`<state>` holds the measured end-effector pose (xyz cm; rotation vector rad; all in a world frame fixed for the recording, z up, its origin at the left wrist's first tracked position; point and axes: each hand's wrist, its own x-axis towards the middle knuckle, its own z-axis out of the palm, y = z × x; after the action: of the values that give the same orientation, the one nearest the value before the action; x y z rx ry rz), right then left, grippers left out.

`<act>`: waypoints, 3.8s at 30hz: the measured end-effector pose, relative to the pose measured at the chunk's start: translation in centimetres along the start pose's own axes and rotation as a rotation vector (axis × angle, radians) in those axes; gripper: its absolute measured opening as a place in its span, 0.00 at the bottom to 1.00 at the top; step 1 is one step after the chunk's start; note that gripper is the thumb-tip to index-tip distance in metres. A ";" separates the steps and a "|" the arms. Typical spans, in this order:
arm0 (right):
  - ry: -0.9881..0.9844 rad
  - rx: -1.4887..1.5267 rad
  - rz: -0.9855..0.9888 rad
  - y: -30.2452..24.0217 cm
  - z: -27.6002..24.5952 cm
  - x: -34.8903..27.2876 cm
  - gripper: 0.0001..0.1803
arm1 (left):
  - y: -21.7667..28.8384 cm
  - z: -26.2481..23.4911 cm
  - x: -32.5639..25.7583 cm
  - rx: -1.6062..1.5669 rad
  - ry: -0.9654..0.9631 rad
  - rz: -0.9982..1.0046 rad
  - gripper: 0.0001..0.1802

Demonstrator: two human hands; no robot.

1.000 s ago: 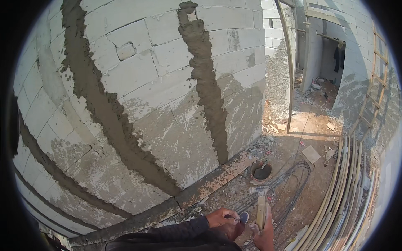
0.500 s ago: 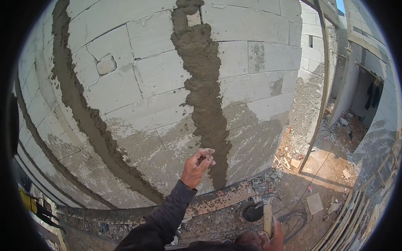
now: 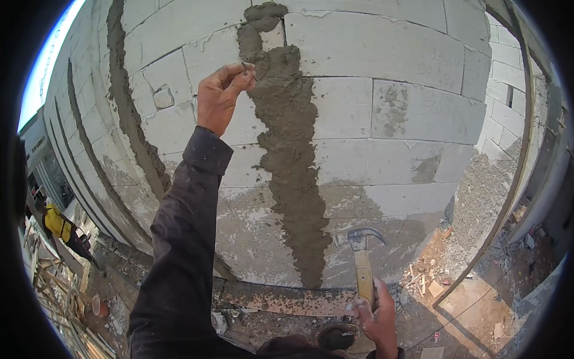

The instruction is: The person applies wet mortar to a vertical wall using a trowel and later hammers a nail into the plastered section.

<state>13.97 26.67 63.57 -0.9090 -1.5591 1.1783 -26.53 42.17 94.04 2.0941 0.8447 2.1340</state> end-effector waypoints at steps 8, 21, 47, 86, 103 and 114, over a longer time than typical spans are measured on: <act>-0.015 0.149 -0.121 -3.2 -2.2 10.4 0.28 | -5.9 4.9 12.2 0.405 -0.039 0.260 0.13; -0.012 0.157 -0.380 -4.4 2.0 21.9 0.29 | -7.2 6.0 15.6 0.718 -0.143 0.410 0.15; 0.185 0.080 -0.691 -13.0 5.3 33.1 0.29 | -10.0 7.4 18.9 0.724 -0.232 0.565 0.13; 0.446 -0.340 -0.888 -17.2 7.5 41.9 0.28 | -10.3 6.9 19.6 0.900 -0.324 0.618 0.09; 0.617 -0.247 -1.033 -16.9 9.0 41.0 0.32 | -11.1 7.1 18.6 0.782 -0.268 0.614 0.08; 0.557 -0.187 -0.969 -16.8 8.3 41.4 0.32 | -10.2 6.1 18.5 0.852 -0.204 0.627 0.10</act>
<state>-5.77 58.65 89.19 -0.4142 -1.3650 0.0752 -25.97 60.26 106.62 3.2991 1.3907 1.8855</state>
